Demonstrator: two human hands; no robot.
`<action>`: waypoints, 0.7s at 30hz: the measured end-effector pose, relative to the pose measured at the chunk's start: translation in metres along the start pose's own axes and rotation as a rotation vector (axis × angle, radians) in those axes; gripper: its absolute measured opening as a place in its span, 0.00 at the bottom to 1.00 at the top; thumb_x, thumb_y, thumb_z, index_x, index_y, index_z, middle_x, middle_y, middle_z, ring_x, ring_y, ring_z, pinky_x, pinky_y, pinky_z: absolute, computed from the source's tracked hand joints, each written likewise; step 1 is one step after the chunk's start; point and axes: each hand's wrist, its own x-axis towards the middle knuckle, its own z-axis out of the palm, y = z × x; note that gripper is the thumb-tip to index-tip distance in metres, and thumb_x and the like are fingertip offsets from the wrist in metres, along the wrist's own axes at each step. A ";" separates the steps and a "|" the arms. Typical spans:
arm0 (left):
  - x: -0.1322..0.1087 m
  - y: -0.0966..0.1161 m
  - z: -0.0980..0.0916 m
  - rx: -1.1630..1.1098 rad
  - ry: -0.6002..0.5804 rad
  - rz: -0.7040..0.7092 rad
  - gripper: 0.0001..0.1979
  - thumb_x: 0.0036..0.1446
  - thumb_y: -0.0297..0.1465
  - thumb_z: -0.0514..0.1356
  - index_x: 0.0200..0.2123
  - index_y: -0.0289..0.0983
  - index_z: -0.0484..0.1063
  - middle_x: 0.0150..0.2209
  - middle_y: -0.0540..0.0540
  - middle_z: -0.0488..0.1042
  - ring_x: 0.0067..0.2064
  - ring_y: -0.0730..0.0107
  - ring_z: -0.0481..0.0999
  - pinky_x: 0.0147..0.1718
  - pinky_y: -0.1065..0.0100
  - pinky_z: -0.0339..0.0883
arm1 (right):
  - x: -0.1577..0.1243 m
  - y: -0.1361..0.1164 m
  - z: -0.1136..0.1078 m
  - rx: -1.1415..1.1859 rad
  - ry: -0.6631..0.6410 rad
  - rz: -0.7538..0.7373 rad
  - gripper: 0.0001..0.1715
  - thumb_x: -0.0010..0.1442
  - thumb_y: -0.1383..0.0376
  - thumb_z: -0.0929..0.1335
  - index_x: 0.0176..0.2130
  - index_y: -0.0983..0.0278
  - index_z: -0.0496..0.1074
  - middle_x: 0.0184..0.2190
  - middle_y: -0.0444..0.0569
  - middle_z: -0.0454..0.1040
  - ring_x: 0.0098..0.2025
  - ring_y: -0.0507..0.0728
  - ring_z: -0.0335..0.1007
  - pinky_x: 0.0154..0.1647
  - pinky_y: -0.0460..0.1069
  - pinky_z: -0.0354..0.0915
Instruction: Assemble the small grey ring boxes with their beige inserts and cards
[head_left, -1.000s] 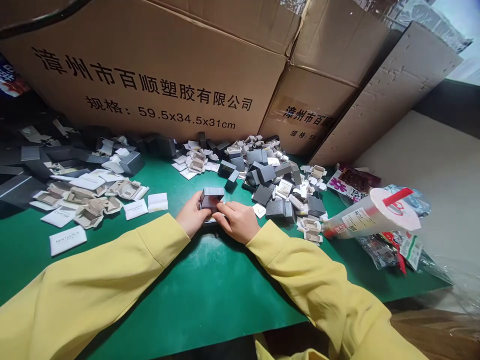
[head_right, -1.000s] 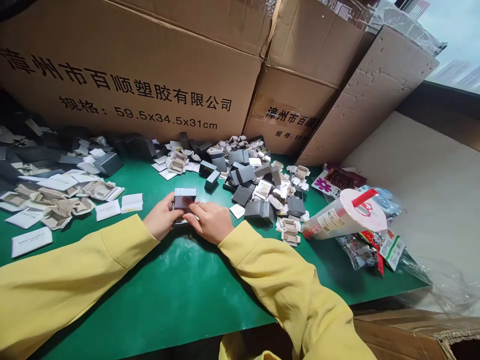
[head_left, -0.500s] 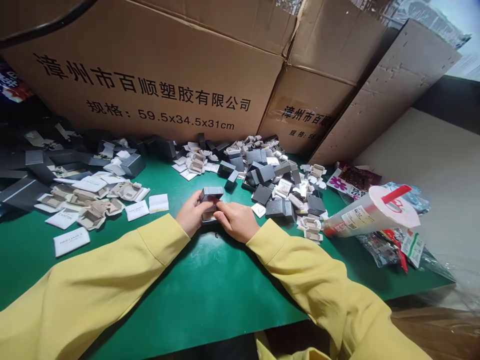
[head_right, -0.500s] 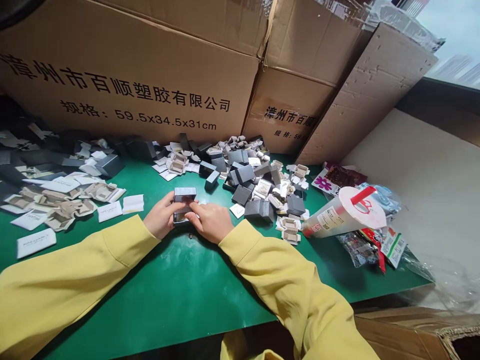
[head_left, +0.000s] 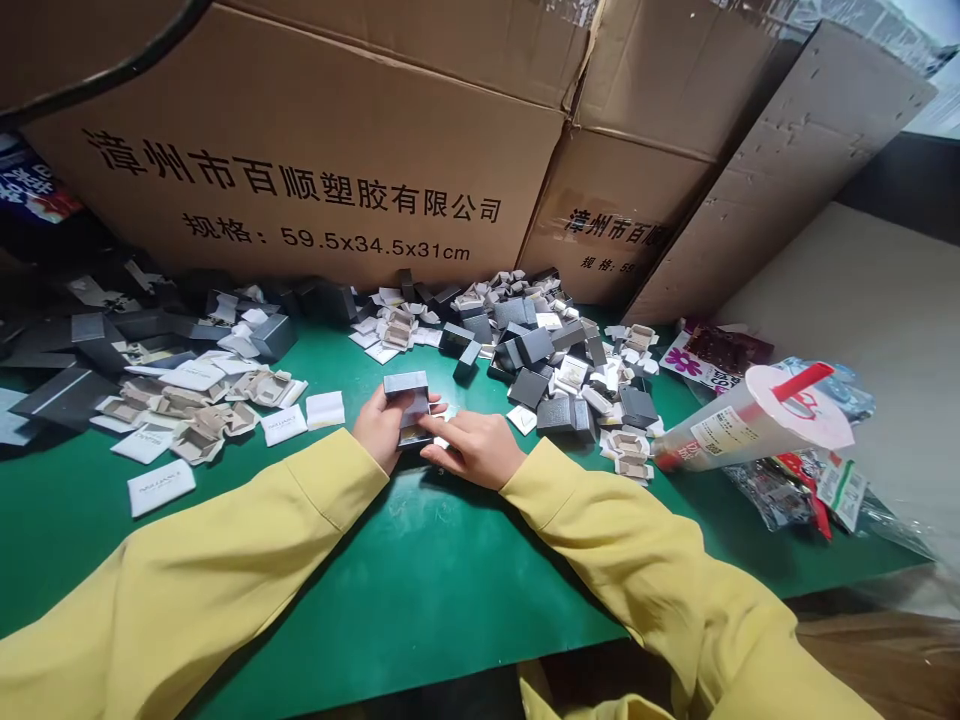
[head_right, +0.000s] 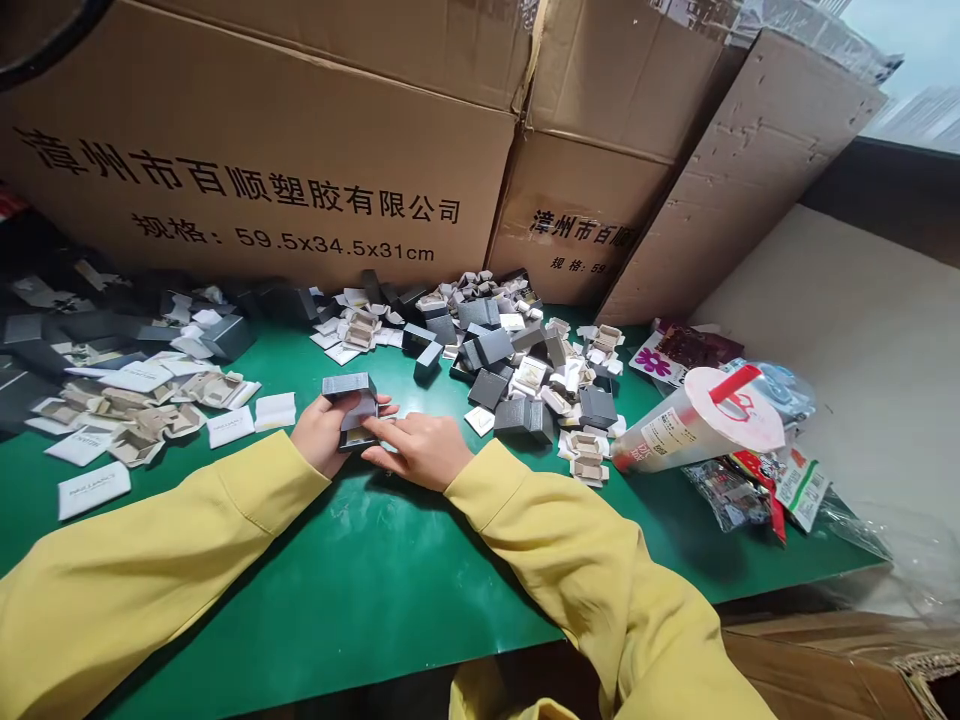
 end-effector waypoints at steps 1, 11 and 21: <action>0.000 0.000 0.000 0.001 0.003 0.000 0.13 0.44 0.33 0.61 0.34 0.34 0.66 0.33 0.42 0.76 0.38 0.54 0.77 0.36 0.54 0.71 | 0.000 0.000 0.000 -0.004 -0.001 -0.013 0.23 0.63 0.52 0.58 0.50 0.60 0.67 0.30 0.46 0.75 0.31 0.50 0.68 0.28 0.45 0.54; 0.004 -0.003 -0.001 0.080 0.006 0.015 0.12 0.43 0.33 0.62 0.32 0.33 0.68 0.32 0.41 0.77 0.34 0.57 0.78 0.36 0.56 0.72 | 0.001 -0.004 0.001 0.010 -0.066 0.020 0.21 0.64 0.53 0.55 0.46 0.59 0.68 0.34 0.46 0.75 0.34 0.49 0.67 0.27 0.44 0.51; 0.008 0.017 -0.007 -0.087 -0.128 -0.133 0.13 0.45 0.29 0.60 0.36 0.33 0.66 0.37 0.39 0.75 0.43 0.53 0.75 0.38 0.51 0.72 | -0.004 0.029 -0.040 -0.282 -0.100 0.339 0.20 0.64 0.56 0.57 0.41 0.63 0.71 0.32 0.51 0.72 0.37 0.54 0.64 0.30 0.46 0.53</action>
